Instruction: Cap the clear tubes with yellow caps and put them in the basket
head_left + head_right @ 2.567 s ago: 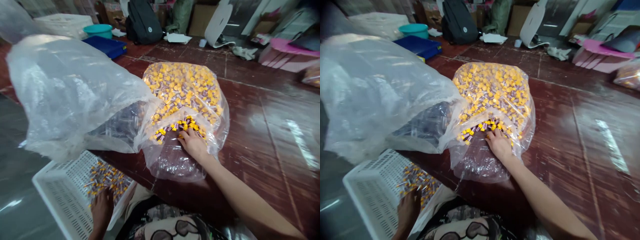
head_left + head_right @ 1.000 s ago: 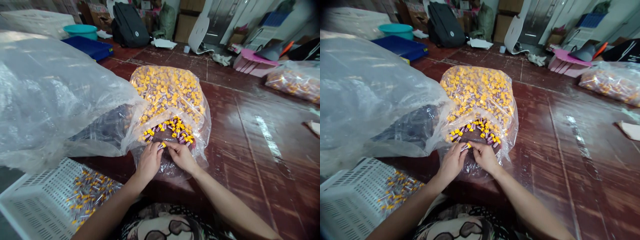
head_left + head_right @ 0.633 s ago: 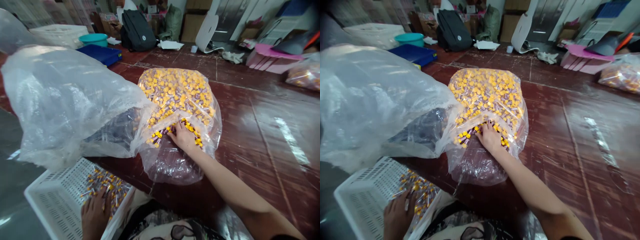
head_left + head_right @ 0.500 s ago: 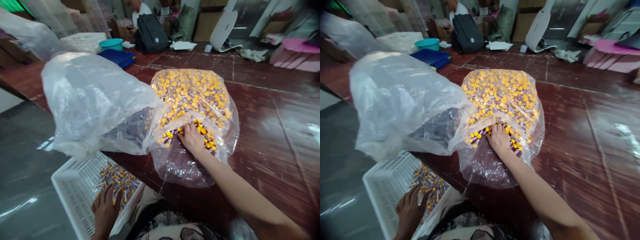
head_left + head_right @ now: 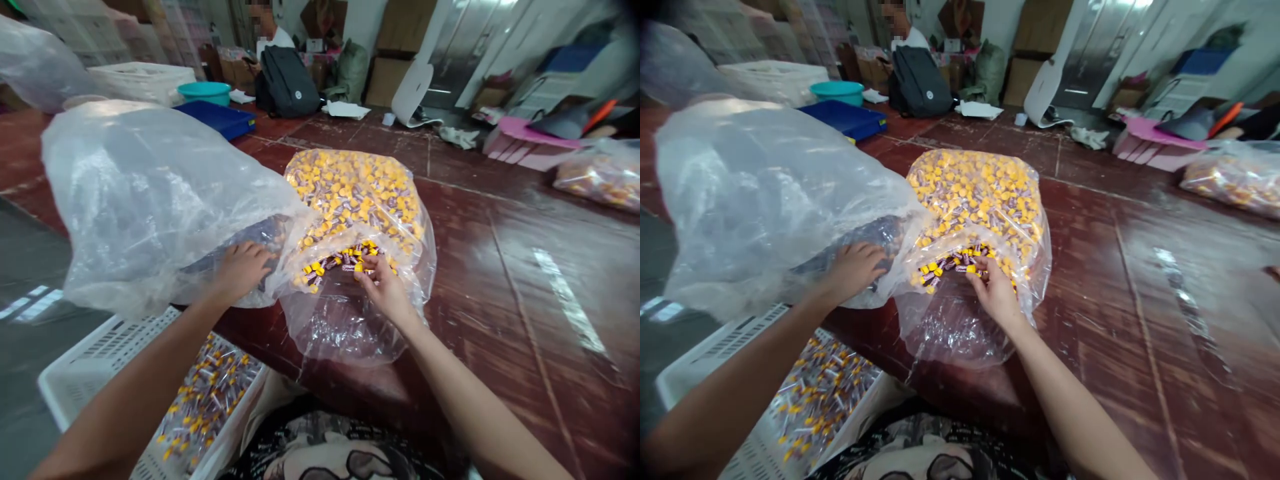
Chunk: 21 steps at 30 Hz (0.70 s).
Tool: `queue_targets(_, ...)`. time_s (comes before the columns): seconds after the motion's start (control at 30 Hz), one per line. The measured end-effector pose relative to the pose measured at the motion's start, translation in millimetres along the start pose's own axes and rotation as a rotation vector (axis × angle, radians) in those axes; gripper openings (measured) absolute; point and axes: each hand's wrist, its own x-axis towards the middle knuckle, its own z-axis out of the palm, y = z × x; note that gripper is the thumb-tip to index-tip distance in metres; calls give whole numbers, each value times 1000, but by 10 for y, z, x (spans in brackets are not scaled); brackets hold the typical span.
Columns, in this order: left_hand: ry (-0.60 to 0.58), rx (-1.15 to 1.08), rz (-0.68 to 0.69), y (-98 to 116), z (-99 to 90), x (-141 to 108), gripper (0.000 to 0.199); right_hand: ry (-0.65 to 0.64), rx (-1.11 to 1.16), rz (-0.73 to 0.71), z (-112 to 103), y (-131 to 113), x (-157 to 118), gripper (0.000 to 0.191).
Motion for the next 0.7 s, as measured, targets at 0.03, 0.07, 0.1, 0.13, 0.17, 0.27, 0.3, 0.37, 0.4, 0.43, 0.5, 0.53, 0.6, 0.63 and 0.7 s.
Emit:
queue_targets(0.03,69,-73,-18,104,-17,-31,25,11,91,35,-26,-31,-53,39)
queue_targets(0.07,122,-167,-26,248,-32,-79,28,15,173,62,-40,-79,-101,38)
queue_targets(0.1,147,-276,-19,422,-40,-135,31,5,245,77,-42,-138,-140,36)
queue_targets(0.13,142,-387,1,613,-37,-193,33,-16,306,81,-34,-204,-170,34)
queue_targets(0.17,126,-487,19,808,-22,-245,34,-39,354,77,-18,-270,-195,32)
queue_targets(0.27,134,-672,-17,1299,80,-341,31,-115,352,29,43,-420,-273,29)
queue_targets(0.3,153,-707,-45,1407,119,-355,30,-141,307,-4,60,-444,-310,27)
queue_targets(0.37,163,-756,-92,1533,184,-375,27,-176,176,-85,89,-450,-397,29)
queue_targets(0.4,151,-763,-110,1563,206,-388,27,-183,99,-126,104,-435,-443,32)
queue_targets(0.43,134,-755,-132,1579,223,-403,27,-185,26,-162,122,-415,-487,35)
queue_targets(0.5,93,-701,-189,1590,247,-444,28,-201,-81,-222,164,-374,-568,42)
queue_targets(0.53,73,-671,-215,1588,257,-472,28,-227,-106,-246,186,-362,-601,44)
queue_targets(0.6,49,-634,-244,1565,274,-563,28,-323,-101,-287,221,-361,-638,45)
queue_targets(0.63,53,-633,-244,1541,281,-636,28,-393,-81,-302,233,-368,-634,45)
queue_targets(0.7,103,-645,-227,1466,302,-866,31,-554,-36,-294,248,-373,-570,43)
